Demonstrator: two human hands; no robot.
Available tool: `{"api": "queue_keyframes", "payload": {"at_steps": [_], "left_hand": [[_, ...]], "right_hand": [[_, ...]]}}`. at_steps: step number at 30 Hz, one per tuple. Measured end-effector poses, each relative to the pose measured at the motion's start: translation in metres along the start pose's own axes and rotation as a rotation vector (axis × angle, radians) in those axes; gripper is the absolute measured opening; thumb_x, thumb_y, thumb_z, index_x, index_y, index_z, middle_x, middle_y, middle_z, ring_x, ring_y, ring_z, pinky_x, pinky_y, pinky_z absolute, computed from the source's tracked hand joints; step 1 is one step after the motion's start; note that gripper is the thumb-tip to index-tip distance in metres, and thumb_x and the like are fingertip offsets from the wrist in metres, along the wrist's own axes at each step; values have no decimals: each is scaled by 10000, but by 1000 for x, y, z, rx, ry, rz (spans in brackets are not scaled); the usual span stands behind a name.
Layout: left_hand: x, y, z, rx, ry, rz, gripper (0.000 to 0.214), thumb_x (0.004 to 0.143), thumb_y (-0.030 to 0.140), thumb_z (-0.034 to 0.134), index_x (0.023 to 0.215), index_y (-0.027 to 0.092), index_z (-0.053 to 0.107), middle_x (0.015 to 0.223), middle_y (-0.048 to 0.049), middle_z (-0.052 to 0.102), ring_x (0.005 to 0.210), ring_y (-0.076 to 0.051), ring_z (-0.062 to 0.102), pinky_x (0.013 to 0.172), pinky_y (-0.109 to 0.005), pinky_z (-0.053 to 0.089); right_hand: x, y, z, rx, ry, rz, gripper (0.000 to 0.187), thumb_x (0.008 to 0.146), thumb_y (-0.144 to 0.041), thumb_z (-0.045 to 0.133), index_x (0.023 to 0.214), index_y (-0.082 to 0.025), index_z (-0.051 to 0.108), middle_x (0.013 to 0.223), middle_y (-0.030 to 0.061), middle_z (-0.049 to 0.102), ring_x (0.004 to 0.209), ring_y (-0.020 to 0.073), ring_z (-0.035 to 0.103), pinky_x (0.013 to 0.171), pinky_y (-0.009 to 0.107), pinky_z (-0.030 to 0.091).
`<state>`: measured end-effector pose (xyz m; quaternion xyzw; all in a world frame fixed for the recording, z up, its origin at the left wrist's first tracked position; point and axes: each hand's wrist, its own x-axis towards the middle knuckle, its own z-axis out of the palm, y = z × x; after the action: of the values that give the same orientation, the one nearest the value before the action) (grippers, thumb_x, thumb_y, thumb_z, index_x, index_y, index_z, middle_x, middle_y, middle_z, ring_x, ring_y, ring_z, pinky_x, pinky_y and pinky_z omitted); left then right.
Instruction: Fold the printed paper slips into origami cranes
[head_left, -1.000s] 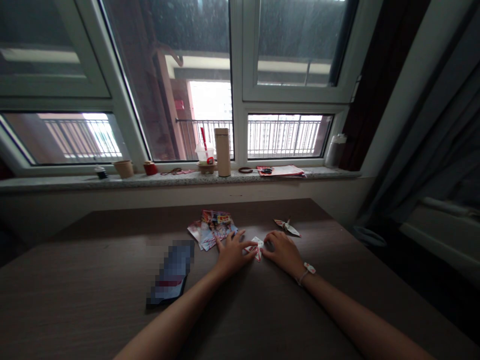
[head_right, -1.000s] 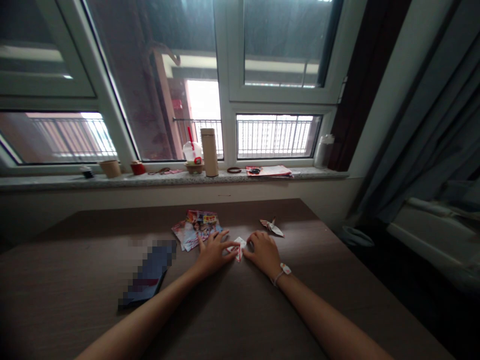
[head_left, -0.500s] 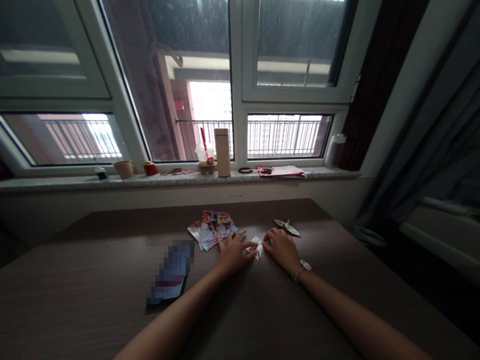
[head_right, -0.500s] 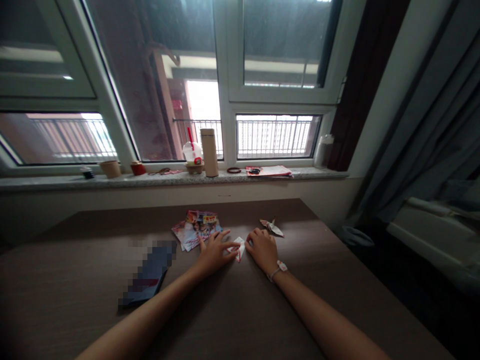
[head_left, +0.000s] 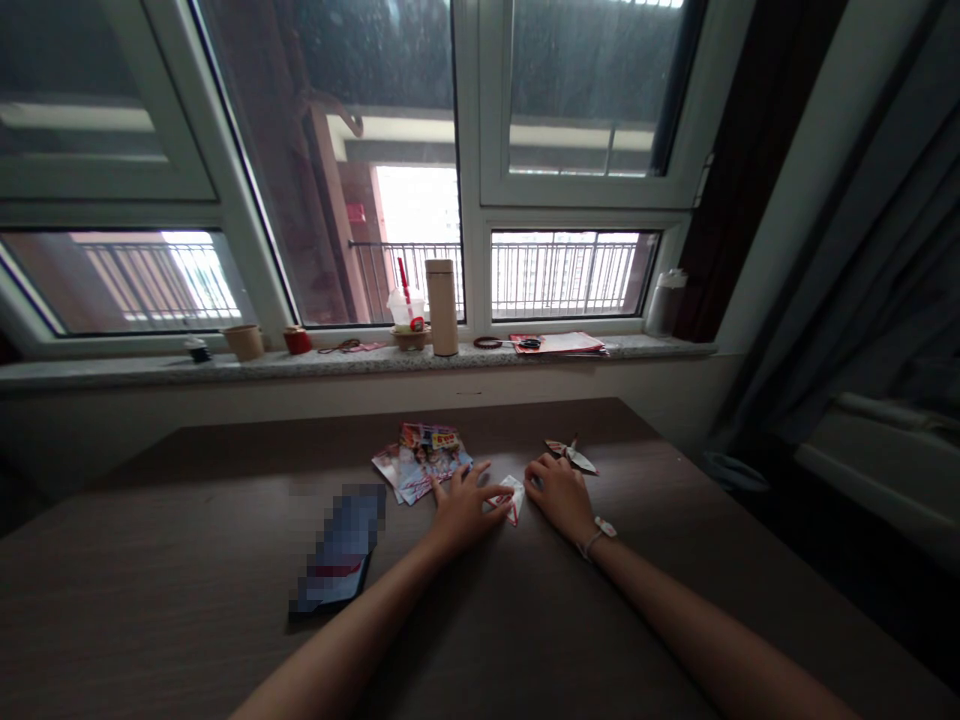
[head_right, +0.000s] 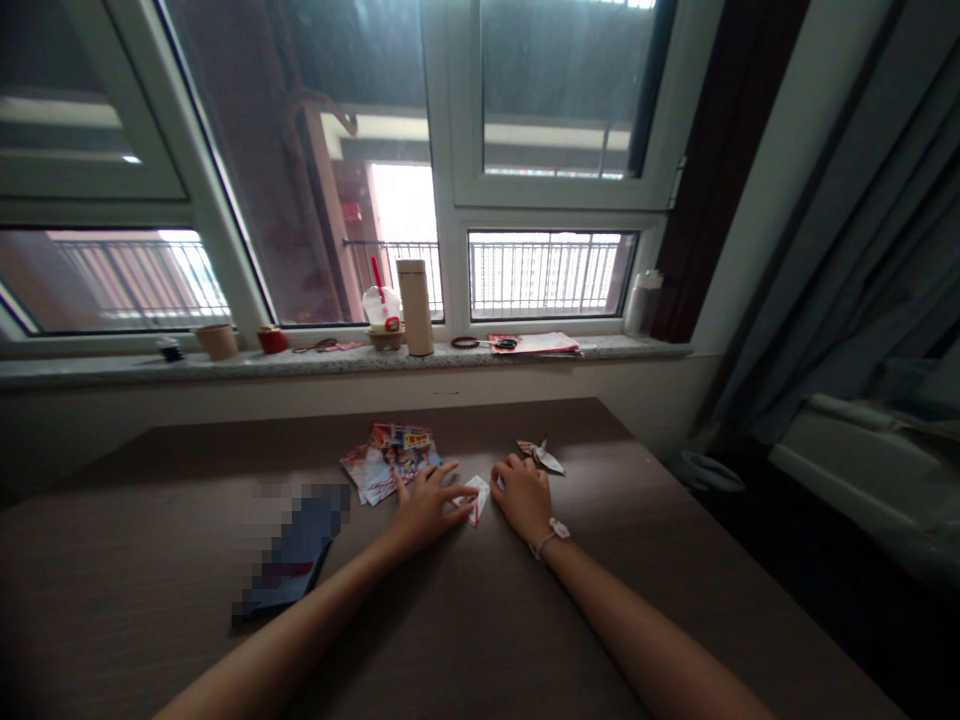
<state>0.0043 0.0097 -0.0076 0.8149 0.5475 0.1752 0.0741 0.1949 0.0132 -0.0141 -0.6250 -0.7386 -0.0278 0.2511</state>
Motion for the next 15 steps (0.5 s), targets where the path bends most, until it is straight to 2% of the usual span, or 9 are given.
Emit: {"api": "queue_keyframes", "payload": {"at_steps": [7,15], "left_hand": [[-2,0,2,30,38,12,268,864,518,595,1114,464,676,1467,-20,451,1384,-353,307,1043,-771,-9],[-3,1,1,26,66,15,339,864,480,604,1189,387,634,1452,-59,465,1355,-343,352,1060,-765,55]], "right_hand": [[-1,7,1,149,-21,-34,152,911,-310,555,926,-251,695,997,41,632,1018,217,530,871,346,384],[-11,1,-2,193,-27,-272,159,898,-265,587,956,-243,734,1012,46,653,1030,210,539,937,371,380]]}}
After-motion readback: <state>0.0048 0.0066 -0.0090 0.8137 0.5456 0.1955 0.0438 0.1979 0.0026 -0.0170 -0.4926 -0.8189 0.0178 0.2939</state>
